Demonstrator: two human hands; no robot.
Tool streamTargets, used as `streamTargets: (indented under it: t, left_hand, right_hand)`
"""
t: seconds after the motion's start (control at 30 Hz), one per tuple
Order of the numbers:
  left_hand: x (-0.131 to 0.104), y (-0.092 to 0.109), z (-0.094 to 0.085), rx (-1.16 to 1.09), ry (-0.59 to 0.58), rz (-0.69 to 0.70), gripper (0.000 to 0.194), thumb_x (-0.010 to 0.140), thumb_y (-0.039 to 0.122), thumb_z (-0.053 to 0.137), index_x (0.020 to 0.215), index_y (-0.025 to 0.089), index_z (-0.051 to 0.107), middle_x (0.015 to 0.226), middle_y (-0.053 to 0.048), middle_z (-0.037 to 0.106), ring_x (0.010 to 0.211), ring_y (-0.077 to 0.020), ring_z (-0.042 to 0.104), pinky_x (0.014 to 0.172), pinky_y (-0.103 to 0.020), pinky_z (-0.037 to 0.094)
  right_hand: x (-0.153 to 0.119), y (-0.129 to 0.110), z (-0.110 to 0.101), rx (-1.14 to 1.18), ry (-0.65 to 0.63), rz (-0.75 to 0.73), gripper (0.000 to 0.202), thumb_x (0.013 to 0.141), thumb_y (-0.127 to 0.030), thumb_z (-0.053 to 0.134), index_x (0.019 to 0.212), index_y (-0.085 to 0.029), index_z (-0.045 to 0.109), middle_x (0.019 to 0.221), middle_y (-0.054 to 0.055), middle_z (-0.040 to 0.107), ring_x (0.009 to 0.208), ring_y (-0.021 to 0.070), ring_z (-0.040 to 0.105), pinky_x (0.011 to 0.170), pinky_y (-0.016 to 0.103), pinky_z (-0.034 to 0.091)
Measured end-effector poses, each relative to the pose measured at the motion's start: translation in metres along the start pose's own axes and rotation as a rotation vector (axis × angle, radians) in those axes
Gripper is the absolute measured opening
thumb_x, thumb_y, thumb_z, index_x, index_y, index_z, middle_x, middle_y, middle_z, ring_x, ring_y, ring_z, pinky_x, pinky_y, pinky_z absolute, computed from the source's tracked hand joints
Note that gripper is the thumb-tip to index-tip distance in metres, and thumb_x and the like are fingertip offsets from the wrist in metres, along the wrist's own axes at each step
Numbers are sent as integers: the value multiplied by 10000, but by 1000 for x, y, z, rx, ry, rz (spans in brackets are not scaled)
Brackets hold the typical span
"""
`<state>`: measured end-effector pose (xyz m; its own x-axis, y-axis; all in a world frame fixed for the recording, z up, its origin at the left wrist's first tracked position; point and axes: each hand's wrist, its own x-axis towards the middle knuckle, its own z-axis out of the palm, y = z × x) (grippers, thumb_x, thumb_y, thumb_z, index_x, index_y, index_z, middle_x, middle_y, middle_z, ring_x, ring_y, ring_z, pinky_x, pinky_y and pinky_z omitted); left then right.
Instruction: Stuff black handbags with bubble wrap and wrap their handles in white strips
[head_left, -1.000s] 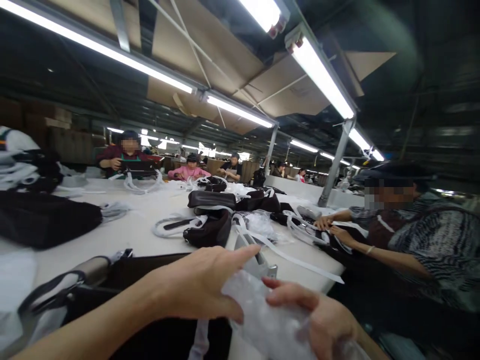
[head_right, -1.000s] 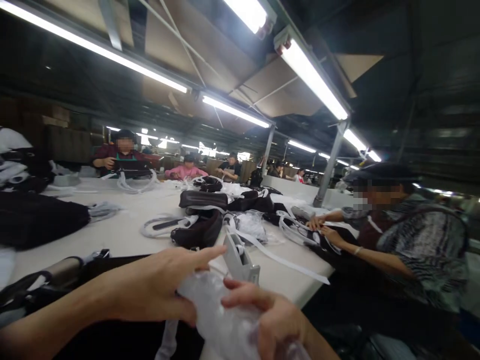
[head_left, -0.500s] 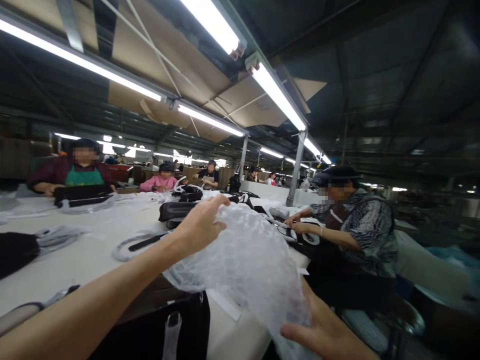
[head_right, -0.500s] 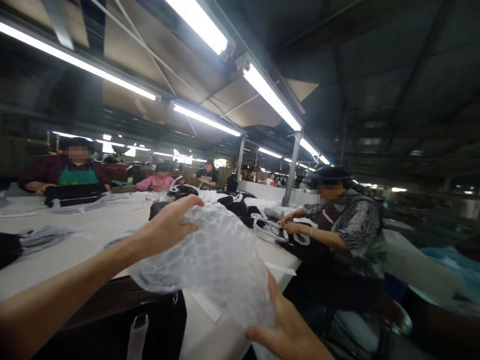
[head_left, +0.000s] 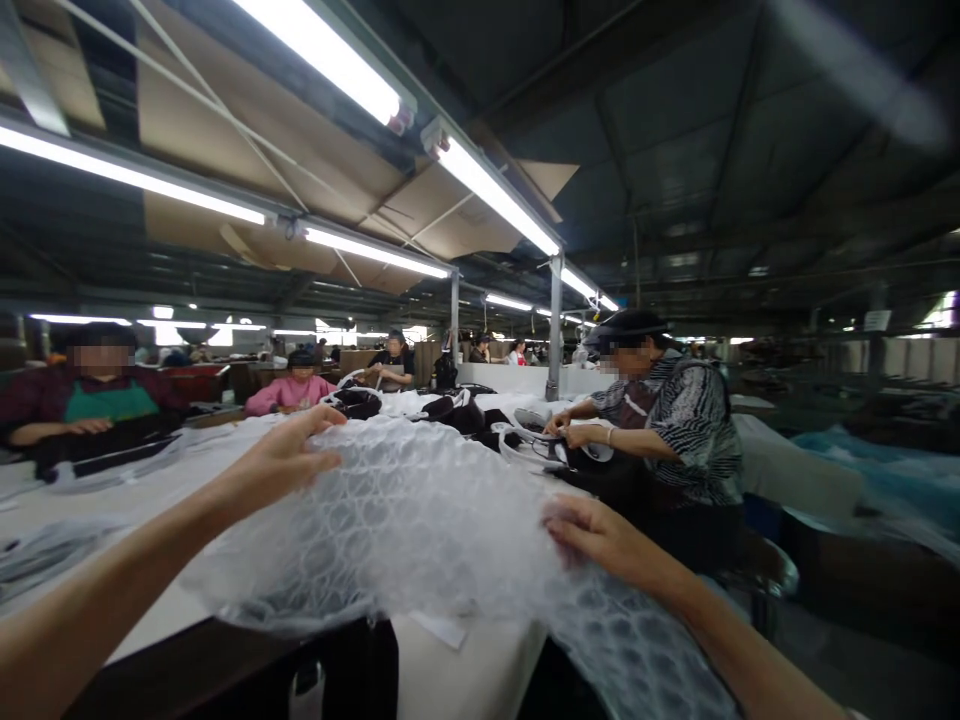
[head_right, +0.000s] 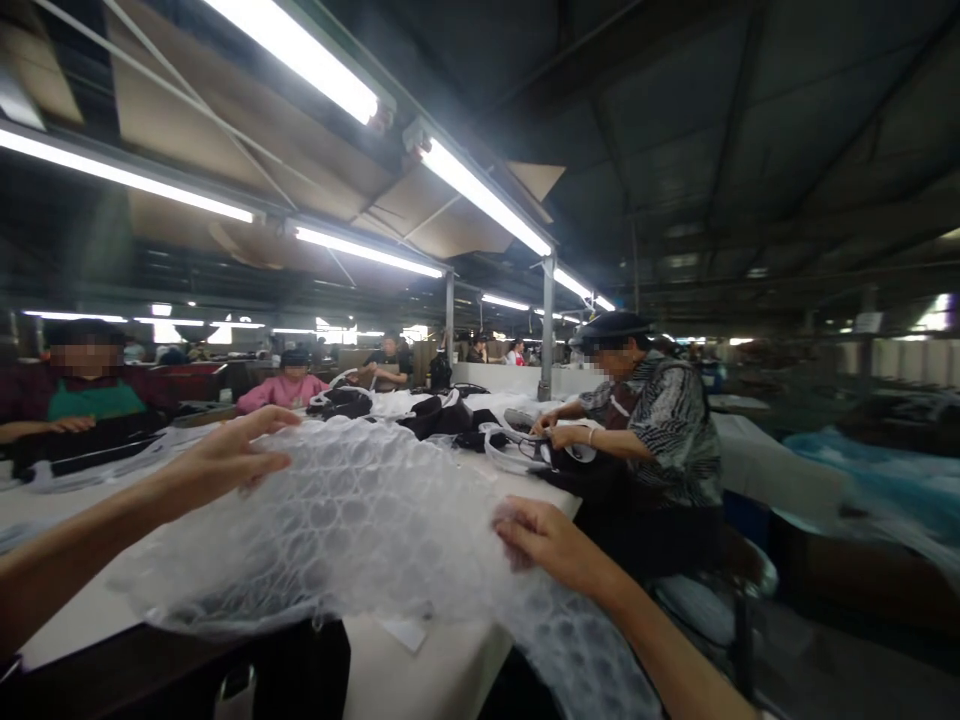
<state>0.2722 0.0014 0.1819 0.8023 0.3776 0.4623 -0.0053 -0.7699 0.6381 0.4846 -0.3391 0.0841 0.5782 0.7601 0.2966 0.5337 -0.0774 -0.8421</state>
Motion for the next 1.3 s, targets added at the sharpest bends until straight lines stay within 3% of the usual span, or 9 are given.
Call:
streamTargets:
  t: [0.17, 0.47, 0.67, 0.77, 0.87, 0.97, 1.03, 1.13, 1.3]
  left_hand:
    - [5, -3, -2, 9, -23, 43, 741, 662, 403, 635, 1355, 187, 483, 1272, -140, 560, 659, -166, 607, 548, -290, 485]
    - [2, -1, 16, 71, -52, 97, 850, 679, 354, 612, 1472, 125, 410, 1268, -175, 604, 1050, -340, 647, 917, -467, 512]
    - [7, 54, 51, 260, -101, 434, 768, 794, 350, 572, 1500, 124, 372, 1588, -184, 324, 1458, -347, 304, 1195, -503, 246]
    - [13, 88, 79, 243, -240, 546, 658, 824, 268, 540, 1465, 166, 436, 1477, -142, 511, 1393, -319, 416, 1164, -485, 296]
    - [22, 102, 95, 254, -382, 524, 488, 788, 146, 473, 1248, 166, 636, 1155, -88, 721, 1093, -257, 646, 964, -357, 467]
    - [37, 97, 89, 255, -366, 492, 357, 784, 148, 429, 1010, 160, 705, 919, -48, 743, 880, -211, 676, 776, -275, 486]
    - [47, 88, 74, 272, -275, 466, 343, 797, 200, 428, 1004, 168, 700, 885, -35, 734, 852, -210, 669, 749, -271, 475]
    - [60, 76, 49, 301, -191, 420, 345, 781, 305, 470, 1002, 178, 703, 870, -30, 730, 823, -218, 668, 730, -273, 476]
    - [71, 55, 36, 334, -205, 371, 392, 767, 380, 471, 1016, 192, 707, 879, -30, 741, 825, -234, 679, 722, -273, 491]
  right_hand:
    - [9, -29, -30, -193, -90, -77, 496, 890, -660, 552, 728, -192, 543, 641, -35, 492, 567, 110, 461, 517, 225, 386]
    - [7, -51, -64, -280, -157, -40, 436, 894, -585, 591, 698, -196, 576, 590, -40, 511, 512, 104, 477, 487, 218, 356]
    - [3, -64, -59, -281, -229, 5, 410, 878, -567, 606, 716, -190, 616, 597, -34, 522, 519, 106, 471, 501, 222, 371]
    - [8, -75, -54, -285, -246, 7, 359, 864, -532, 629, 760, -189, 663, 638, -27, 552, 571, 114, 498, 533, 217, 396]
    - [11, -79, -52, -277, -257, 22, 317, 809, -496, 682, 864, -184, 694, 675, -26, 590, 591, 117, 524, 544, 214, 413]
    - [7, -64, -55, -266, -250, 42, 463, 667, -374, 798, 1076, -193, 677, 741, -37, 631, 634, 127, 555, 558, 209, 420]
    - [1, -44, -57, -279, -231, 48, 474, 615, -290, 810, 1056, -176, 680, 763, -33, 636, 666, 131, 552, 579, 210, 410]
    - [-7, -12, -58, -304, -159, 46, 198, 688, -296, 719, 798, -141, 660, 694, -17, 580, 640, 130, 499, 571, 227, 365]
    - [-10, 6, -55, -305, -18, 9, 247, 864, -395, 549, 768, -168, 568, 695, -12, 523, 634, 136, 462, 583, 252, 345]
